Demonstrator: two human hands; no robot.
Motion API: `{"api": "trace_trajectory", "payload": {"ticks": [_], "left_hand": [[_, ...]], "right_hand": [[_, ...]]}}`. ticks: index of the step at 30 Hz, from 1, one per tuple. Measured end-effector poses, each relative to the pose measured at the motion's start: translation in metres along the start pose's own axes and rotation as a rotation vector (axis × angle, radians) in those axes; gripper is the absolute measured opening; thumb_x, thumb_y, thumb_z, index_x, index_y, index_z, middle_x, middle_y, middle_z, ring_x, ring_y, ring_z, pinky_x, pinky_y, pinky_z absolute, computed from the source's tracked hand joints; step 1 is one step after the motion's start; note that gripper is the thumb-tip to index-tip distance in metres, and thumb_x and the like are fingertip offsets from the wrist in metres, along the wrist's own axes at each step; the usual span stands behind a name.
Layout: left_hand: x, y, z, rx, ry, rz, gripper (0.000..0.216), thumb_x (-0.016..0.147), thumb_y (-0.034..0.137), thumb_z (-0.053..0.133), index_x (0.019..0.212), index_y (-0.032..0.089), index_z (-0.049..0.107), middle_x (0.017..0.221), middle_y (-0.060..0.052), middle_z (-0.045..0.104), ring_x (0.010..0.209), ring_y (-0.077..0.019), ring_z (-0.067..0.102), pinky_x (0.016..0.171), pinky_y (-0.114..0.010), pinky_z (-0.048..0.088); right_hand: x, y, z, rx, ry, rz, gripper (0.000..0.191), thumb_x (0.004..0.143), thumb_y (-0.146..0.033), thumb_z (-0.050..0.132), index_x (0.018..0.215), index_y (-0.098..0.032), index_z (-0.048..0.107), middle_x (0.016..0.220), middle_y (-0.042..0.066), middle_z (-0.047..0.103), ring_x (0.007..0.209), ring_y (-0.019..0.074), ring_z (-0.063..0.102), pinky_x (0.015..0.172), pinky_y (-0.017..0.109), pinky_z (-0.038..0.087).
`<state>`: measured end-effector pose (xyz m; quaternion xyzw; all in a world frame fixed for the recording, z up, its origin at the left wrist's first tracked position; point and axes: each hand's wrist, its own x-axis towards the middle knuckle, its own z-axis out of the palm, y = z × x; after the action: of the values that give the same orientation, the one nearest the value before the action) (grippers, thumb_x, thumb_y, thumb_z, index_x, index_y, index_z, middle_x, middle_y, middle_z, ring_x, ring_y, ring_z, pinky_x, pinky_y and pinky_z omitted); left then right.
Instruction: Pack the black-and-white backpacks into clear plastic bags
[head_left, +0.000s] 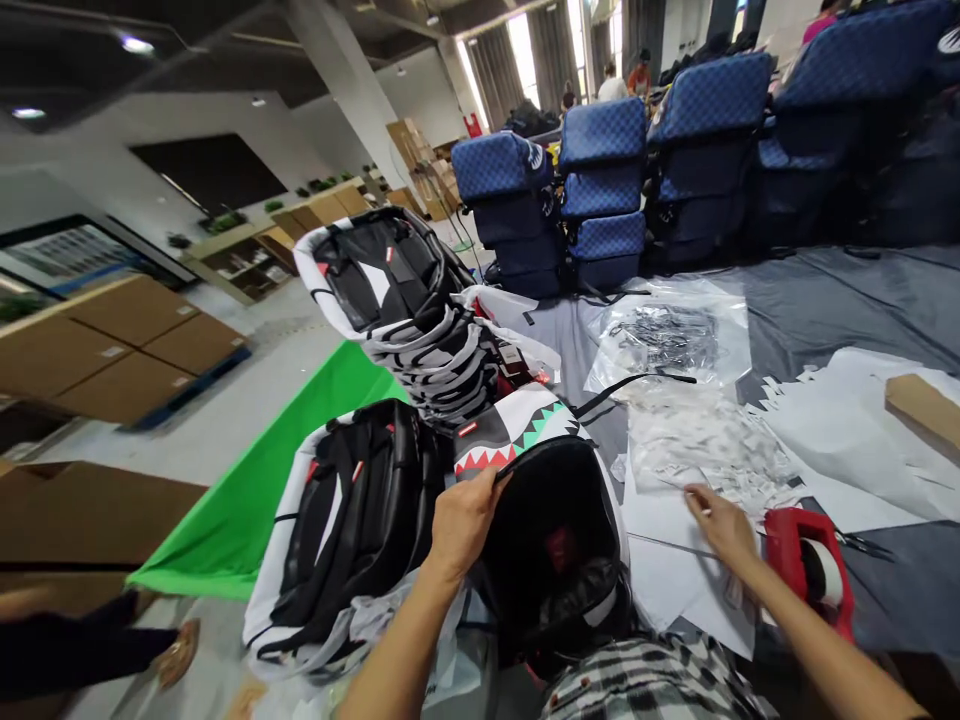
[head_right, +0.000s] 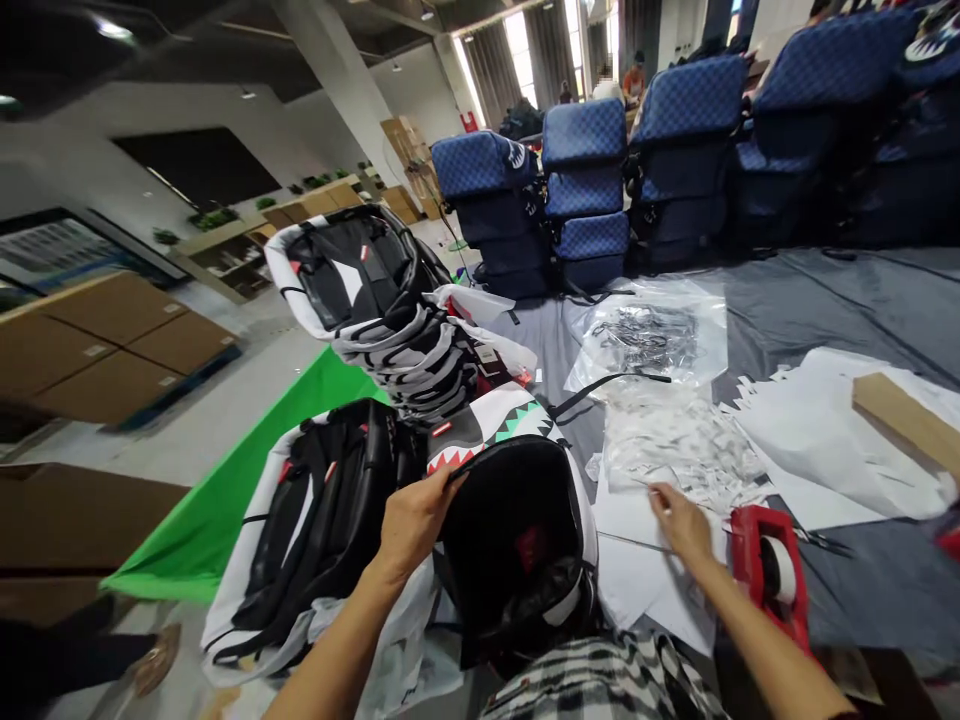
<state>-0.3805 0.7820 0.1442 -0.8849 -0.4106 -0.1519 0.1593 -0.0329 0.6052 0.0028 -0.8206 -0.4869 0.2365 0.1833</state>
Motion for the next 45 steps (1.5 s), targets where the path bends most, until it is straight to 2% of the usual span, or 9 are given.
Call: {"api": "trace_trajectory", "payload": {"ticks": [8,16,21,23,26,31,38,41,45], "left_hand": [[-0.032,0.010,0.000,-0.255,-0.051,-0.064,0.027,0.103,0.038,0.049,0.099,0.022,0.070,0.075,-0.001,0.074,0.064,-0.0178,0.070,0.059,-0.025,0.047],[-0.101,0.030,0.007,-0.540,-0.230,-0.005,0.050,0.083,0.012,0.058,0.131,0.025,0.060,0.122,-0.008,0.073,0.111,-0.0261,0.069,0.099,-0.045,0.055],[-0.107,0.013,0.027,-0.599,-0.047,-0.111,0.040,0.089,0.013,0.046,0.120,0.023,0.067,0.110,-0.008,0.076,0.100,-0.0238,0.072,0.089,-0.038,0.058],[-0.077,0.004,0.024,-0.577,0.025,-0.243,0.031,0.094,0.018,0.046,0.112,0.022,0.071,0.103,-0.008,0.077,0.093,-0.0232,0.073,0.084,-0.035,0.057],[-0.013,-0.014,0.009,-0.516,-0.072,-0.375,0.020,0.096,0.024,0.057,0.107,0.020,0.073,0.093,-0.007,0.077,0.083,-0.0225,0.072,0.077,-0.030,0.052],[0.044,-0.040,-0.005,-0.570,-0.157,-0.353,0.016,0.096,0.032,0.064,0.104,0.022,0.074,0.087,-0.002,0.075,0.080,-0.0175,0.068,0.073,-0.024,0.043],[0.031,-0.045,-0.005,-0.656,-0.185,-0.264,0.019,0.098,0.036,0.062,0.106,0.023,0.073,0.089,-0.002,0.075,0.082,-0.0177,0.068,0.075,-0.024,0.045],[0.008,-0.033,0.001,-0.589,-0.104,-0.270,0.023,0.099,0.036,0.060,0.112,0.021,0.072,0.097,-0.006,0.076,0.089,-0.0210,0.070,0.083,-0.030,0.050],[-0.043,0.012,0.033,-0.564,0.109,-0.012,0.030,0.103,0.028,0.044,0.118,0.023,0.070,0.112,-0.010,0.075,0.109,-0.0242,0.068,0.100,-0.044,0.051]], "right_hand": [[0.079,0.061,-0.013,-0.339,0.125,0.266,0.039,0.096,-0.036,0.054,0.119,-0.006,0.061,0.119,0.026,0.059,0.111,0.0368,0.062,0.078,0.042,0.051],[0.077,0.074,-0.026,-0.345,0.129,0.176,0.026,0.099,-0.031,0.046,0.103,-0.021,0.069,0.106,0.011,0.068,0.083,0.0230,0.068,0.061,0.031,0.044],[0.049,0.055,-0.031,-0.316,0.225,0.191,0.029,0.098,-0.035,0.043,0.099,-0.018,0.067,0.090,0.013,0.073,0.073,0.0271,0.070,0.057,0.035,0.049],[0.022,0.032,-0.022,-0.246,0.332,-0.010,0.031,0.099,-0.036,0.042,0.106,-0.019,0.066,0.098,0.013,0.074,0.080,0.0277,0.072,0.064,0.037,0.054],[-0.027,-0.022,-0.002,-0.007,0.438,-0.685,0.028,0.098,-0.034,0.047,0.116,-0.028,0.068,0.101,0.008,0.076,0.087,0.0242,0.073,0.077,0.037,0.058],[-0.051,-0.135,0.020,0.125,0.089,-1.425,0.025,0.096,-0.027,0.056,0.111,-0.040,0.071,0.102,-0.002,0.078,0.079,0.0168,0.073,0.062,0.030,0.058],[0.018,-0.173,-0.007,0.124,0.630,-0.921,0.027,0.096,-0.030,0.063,0.122,-0.027,0.068,0.115,0.008,0.073,0.101,0.0214,0.069,0.092,0.035,0.053],[0.046,-0.191,-0.012,0.293,0.574,-0.790,0.050,0.088,-0.044,0.070,0.130,-0.020,0.061,0.133,0.015,0.063,0.123,0.0312,0.058,0.105,0.048,0.045],[0.065,-0.216,0.001,0.447,0.337,-0.733,0.017,0.086,-0.038,0.064,0.093,-0.024,0.070,0.091,0.005,0.072,0.093,0.0268,0.065,0.094,0.045,0.046]]}}
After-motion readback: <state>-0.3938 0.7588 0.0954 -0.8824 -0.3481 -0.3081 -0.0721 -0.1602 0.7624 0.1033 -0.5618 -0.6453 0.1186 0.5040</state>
